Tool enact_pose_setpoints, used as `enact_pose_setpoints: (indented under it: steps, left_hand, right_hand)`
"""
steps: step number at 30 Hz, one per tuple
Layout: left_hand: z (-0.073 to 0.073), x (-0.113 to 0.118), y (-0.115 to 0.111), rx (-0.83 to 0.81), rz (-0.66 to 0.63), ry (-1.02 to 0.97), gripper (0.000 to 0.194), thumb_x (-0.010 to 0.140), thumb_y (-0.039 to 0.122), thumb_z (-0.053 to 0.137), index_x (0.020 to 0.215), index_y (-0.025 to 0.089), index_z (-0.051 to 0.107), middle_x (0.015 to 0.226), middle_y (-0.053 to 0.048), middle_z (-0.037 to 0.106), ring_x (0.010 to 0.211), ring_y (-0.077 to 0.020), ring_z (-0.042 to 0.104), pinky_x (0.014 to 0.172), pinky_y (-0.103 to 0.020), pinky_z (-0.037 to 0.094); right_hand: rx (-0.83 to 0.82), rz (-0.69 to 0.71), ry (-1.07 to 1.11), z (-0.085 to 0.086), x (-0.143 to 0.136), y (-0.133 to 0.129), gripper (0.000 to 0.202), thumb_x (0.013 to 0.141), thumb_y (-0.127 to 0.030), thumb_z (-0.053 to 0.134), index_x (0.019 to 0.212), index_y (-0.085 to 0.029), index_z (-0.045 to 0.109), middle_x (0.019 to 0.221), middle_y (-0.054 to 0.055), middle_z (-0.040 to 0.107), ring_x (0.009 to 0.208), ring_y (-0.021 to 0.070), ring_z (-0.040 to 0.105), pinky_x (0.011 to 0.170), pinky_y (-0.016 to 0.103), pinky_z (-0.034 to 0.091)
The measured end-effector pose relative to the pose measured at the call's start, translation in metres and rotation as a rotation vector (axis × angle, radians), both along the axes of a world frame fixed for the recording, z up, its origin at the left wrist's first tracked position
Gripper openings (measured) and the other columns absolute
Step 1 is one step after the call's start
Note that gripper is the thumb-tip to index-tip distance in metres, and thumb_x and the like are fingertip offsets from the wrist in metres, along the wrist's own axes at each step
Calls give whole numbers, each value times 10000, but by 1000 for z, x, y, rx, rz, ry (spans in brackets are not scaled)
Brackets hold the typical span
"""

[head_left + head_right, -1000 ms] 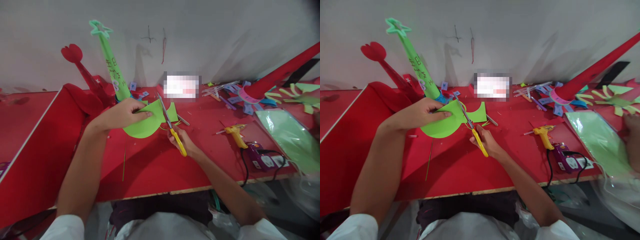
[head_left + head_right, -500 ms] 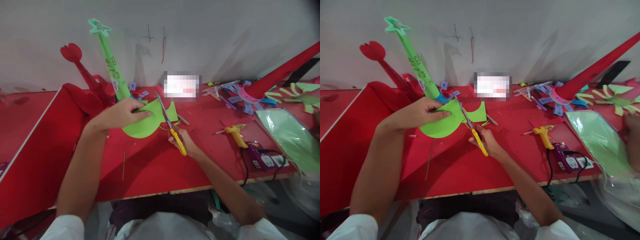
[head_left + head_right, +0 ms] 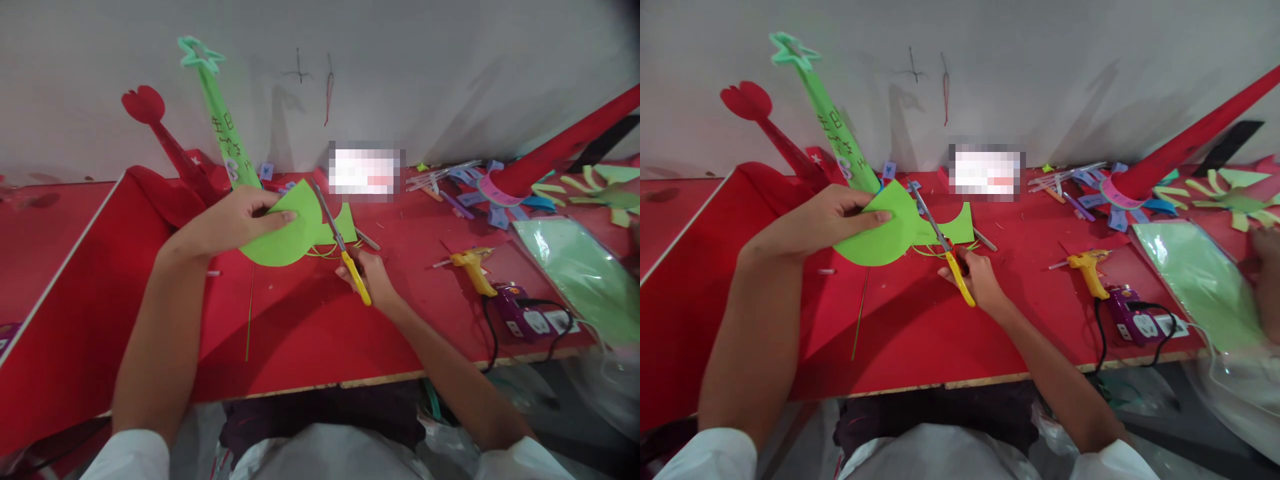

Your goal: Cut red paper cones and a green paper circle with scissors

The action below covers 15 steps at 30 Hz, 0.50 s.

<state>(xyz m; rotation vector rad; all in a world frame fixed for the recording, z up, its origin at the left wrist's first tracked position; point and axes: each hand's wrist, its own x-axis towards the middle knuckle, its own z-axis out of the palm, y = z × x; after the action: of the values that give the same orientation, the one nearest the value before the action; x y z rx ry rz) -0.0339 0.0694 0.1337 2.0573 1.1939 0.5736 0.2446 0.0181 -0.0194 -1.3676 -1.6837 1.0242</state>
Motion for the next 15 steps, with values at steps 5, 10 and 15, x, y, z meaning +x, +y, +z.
enact_pose_setpoints:
  steps: [5,10,15]
  left_hand:
    - [-10,11,-1,43,72,-375,306,1017,509,728,925,220,693,894,-28,686,787,-181,624,709,-324,516]
    - [-13,23,-3,74,105,-655,266,885,314,849,1101,254,707,1083,-34,763,1028,-243,731,894,-387,601]
    - [-19,28,5,105,246,-623,424,856,510,884,1158,286,690,1108,-39,804,1215,-315,737,954,-456,631]
  right_hand:
    - [45,-168,-290,-6,-1,8,494,856,-669,772,775,-270,492,632,-19,533,562,161,455,585,311,302]
    - [119,-79,-565,-11,-2,4,200,970,-392,679,1074,-221,668,1016,114,780,821,265,692,643,323,356]
    - [235,105,-644,-11,-6,-3,298,1046,-329,649,1307,-188,667,1306,167,741,1085,303,725,740,339,485]
